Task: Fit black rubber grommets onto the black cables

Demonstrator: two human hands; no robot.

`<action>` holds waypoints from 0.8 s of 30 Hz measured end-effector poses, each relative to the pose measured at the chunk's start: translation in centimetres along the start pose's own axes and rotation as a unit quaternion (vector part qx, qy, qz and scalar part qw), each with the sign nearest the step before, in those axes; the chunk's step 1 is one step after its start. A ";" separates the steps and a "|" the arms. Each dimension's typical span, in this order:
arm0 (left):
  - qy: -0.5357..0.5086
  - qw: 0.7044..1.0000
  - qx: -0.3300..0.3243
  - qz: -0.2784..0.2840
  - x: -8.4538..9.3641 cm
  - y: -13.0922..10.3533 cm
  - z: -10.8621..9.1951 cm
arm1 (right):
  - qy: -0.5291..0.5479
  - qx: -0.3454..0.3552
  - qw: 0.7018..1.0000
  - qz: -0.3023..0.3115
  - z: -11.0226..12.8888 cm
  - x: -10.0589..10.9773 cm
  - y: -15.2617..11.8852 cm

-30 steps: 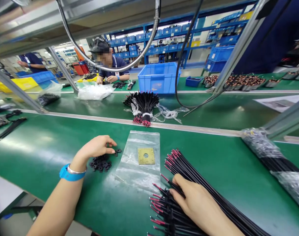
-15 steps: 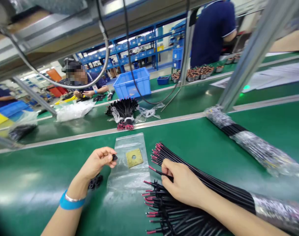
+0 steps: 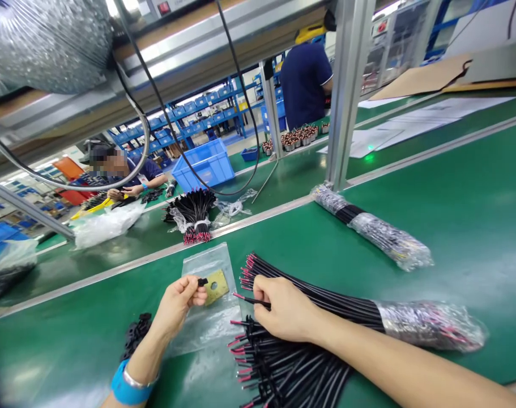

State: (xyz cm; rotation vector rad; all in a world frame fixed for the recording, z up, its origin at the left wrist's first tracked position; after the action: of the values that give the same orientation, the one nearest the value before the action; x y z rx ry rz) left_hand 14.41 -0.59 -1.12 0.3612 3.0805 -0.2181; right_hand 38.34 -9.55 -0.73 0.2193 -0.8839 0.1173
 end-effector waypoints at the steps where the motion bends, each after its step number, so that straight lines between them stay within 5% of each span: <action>1: 0.013 1.000 -0.005 0.000 0.0 0.0 -0.1 | -0.003 0.003 1.000 -0.004 0.1 0.1 0.0; 7: 0.173 0.981 -0.084 0.026 -0.7 -0.2 -0.9 | -0.006 0.004 1.000 -0.010 0.3 0.2 0.0; 12: 0.340 0.921 -0.181 0.050 -2.3 0.1 -0.6 | -0.011 0.010 1.000 -0.015 0.1 0.1 -0.1; 20: 0.438 0.866 -0.219 0.097 -4.2 0.0 -1.0 | 0.054 0.011 0.998 -0.025 0.2 0.5 -0.3; 22: 0.406 0.885 -0.210 0.085 -4.6 -0.7 -1.2 | 0.101 -0.005 0.995 -0.017 0.2 0.7 -0.2; 24: 0.284 0.944 -0.154 0.069 -4.9 -1.5 -0.9 | 0.150 -0.018 0.989 -0.003 0.0 0.9 -0.1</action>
State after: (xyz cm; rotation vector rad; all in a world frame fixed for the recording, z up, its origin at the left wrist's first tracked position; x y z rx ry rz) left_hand 18.82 -3.06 0.26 0.7304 3.5297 0.4518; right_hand 38.89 -9.66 -0.08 0.1643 -0.5859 0.1248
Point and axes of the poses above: each hand's wrist, its own y-axis towards the middle knuckle, its own x-axis out of the back of the hand, z = x × y, the point moved 2 cm from there along y, towards the middle knuckle, and after that the axes turned 8 degrees about -y, right-handed, at the moved point
